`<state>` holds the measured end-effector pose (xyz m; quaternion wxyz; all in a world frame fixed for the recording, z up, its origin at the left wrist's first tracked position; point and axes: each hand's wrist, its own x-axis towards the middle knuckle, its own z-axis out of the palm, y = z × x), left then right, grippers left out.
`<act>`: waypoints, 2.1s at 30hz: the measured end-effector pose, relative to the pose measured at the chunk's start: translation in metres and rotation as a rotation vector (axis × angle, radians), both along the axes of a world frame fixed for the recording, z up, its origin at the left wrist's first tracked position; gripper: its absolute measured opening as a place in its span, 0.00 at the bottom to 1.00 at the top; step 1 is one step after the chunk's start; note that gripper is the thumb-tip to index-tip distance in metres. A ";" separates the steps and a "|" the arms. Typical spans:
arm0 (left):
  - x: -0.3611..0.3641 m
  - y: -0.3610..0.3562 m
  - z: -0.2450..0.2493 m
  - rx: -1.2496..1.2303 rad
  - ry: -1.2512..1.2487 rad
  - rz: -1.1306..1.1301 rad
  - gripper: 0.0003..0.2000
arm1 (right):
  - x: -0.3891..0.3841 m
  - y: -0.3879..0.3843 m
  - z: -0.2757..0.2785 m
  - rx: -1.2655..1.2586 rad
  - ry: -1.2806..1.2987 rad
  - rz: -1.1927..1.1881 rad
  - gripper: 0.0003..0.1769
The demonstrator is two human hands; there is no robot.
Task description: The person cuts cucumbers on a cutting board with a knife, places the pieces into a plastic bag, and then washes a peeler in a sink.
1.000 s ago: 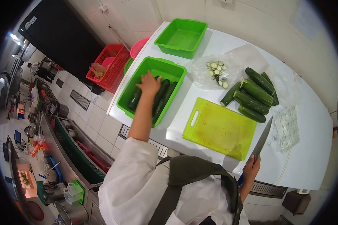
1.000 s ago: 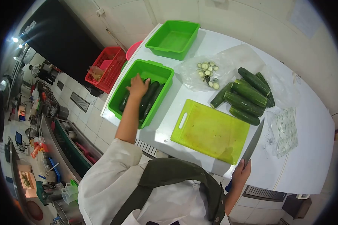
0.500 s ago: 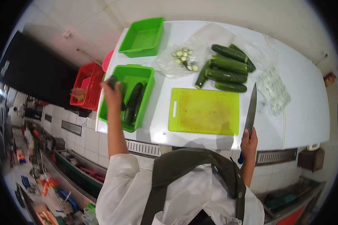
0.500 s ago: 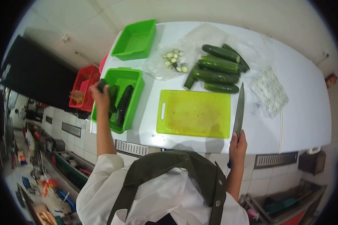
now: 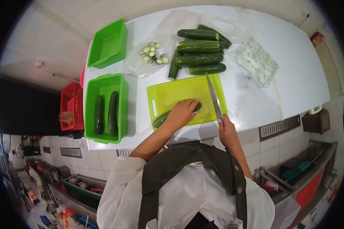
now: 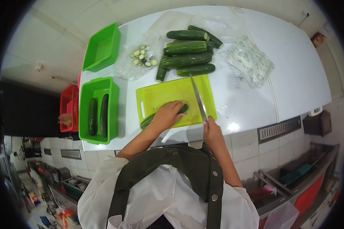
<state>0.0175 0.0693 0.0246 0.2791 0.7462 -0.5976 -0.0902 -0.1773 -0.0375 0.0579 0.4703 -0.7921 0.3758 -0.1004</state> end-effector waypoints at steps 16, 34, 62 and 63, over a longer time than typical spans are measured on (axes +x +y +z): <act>-0.009 -0.005 0.002 -0.133 -0.025 -0.009 0.15 | 0.013 0.021 -0.017 0.036 0.382 0.203 0.08; -0.019 -0.005 0.006 -0.064 -0.023 0.044 0.22 | 0.036 0.005 -0.056 -0.063 0.246 0.234 0.10; 0.007 0.027 0.024 -0.032 -0.105 0.091 0.28 | 0.039 0.002 -0.036 -0.107 0.145 0.061 0.10; 0.003 0.021 0.022 0.022 -0.052 0.099 0.28 | 0.038 0.000 -0.033 -0.101 0.164 0.060 0.10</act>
